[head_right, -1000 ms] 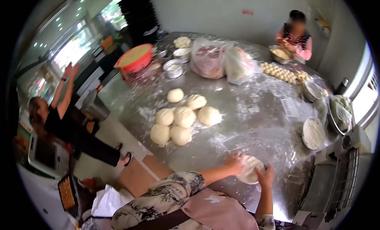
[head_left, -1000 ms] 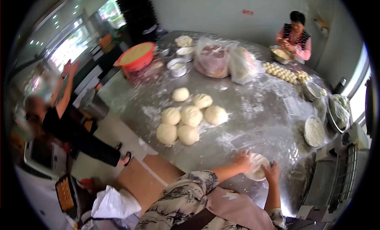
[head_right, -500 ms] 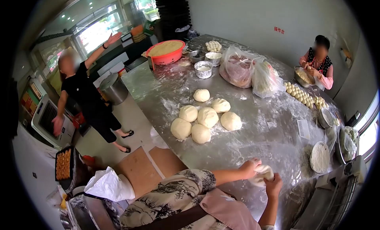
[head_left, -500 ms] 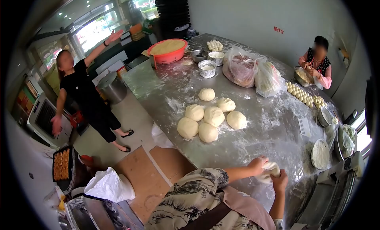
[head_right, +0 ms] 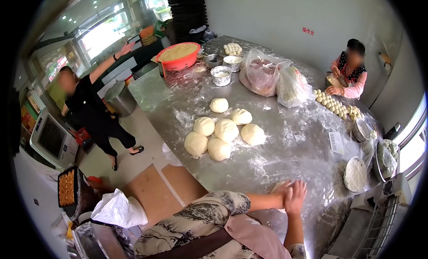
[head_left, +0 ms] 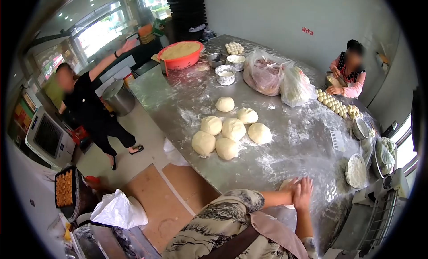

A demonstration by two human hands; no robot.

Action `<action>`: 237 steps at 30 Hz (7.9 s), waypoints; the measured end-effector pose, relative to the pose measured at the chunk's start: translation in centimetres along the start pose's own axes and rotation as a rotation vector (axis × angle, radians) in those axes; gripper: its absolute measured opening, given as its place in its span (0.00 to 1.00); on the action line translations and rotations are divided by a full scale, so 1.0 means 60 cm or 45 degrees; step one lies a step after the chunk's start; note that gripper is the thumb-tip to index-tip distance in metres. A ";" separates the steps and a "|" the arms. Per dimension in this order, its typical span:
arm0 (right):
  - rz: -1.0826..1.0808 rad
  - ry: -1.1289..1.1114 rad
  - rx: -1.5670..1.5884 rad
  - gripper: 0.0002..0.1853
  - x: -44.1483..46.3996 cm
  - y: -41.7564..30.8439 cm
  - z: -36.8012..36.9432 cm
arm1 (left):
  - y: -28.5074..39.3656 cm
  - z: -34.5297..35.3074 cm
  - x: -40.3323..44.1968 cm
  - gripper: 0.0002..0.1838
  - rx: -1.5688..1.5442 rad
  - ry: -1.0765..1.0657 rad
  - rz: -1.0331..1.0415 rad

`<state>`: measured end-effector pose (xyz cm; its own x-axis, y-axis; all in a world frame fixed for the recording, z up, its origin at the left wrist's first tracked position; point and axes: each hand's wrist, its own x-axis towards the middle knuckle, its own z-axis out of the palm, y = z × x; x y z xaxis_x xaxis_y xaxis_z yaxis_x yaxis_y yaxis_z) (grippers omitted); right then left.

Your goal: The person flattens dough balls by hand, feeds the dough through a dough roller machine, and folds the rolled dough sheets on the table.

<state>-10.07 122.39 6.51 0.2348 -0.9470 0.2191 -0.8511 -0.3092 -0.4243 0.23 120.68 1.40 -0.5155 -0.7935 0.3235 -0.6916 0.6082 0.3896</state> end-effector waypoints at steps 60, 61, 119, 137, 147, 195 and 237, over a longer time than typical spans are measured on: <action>0.706 -0.045 0.507 0.28 -0.033 -0.006 -0.040 | -0.103 -0.064 -0.022 0.21 -1.375 -0.201 -0.861; 0.663 -0.005 0.493 0.27 -0.027 -0.001 -0.077 | -0.089 -0.081 -0.002 0.21 -1.541 -0.214 -0.907; 0.452 0.414 0.207 0.10 -0.327 0.173 -0.389 | 0.468 0.322 0.372 0.37 -2.237 -1.178 -0.070; 1.146 0.527 0.655 0.12 -0.384 0.344 -0.177 | 0.602 0.277 0.392 0.20 -3.484 -1.020 -0.951; 1.288 1.449 1.803 0.21 -0.311 0.438 -0.184 | 0.506 0.325 0.348 0.25 -3.667 -1.141 -0.885; 0.100 1.389 1.928 0.28 -0.193 0.514 -0.242 | 0.149 -0.060 0.145 0.23 -2.779 -0.300 -1.173; 0.372 0.172 0.386 0.20 -0.073 0.144 -0.071 | 0.002 -0.050 -0.037 0.29 -0.735 -0.002 -0.980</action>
<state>-20.48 124.21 5.62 -0.0756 -0.9849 0.1560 -0.6917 -0.0609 -0.7196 2.82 122.60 3.29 -0.0253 -0.9796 -0.1995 -0.4852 -0.1624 0.8592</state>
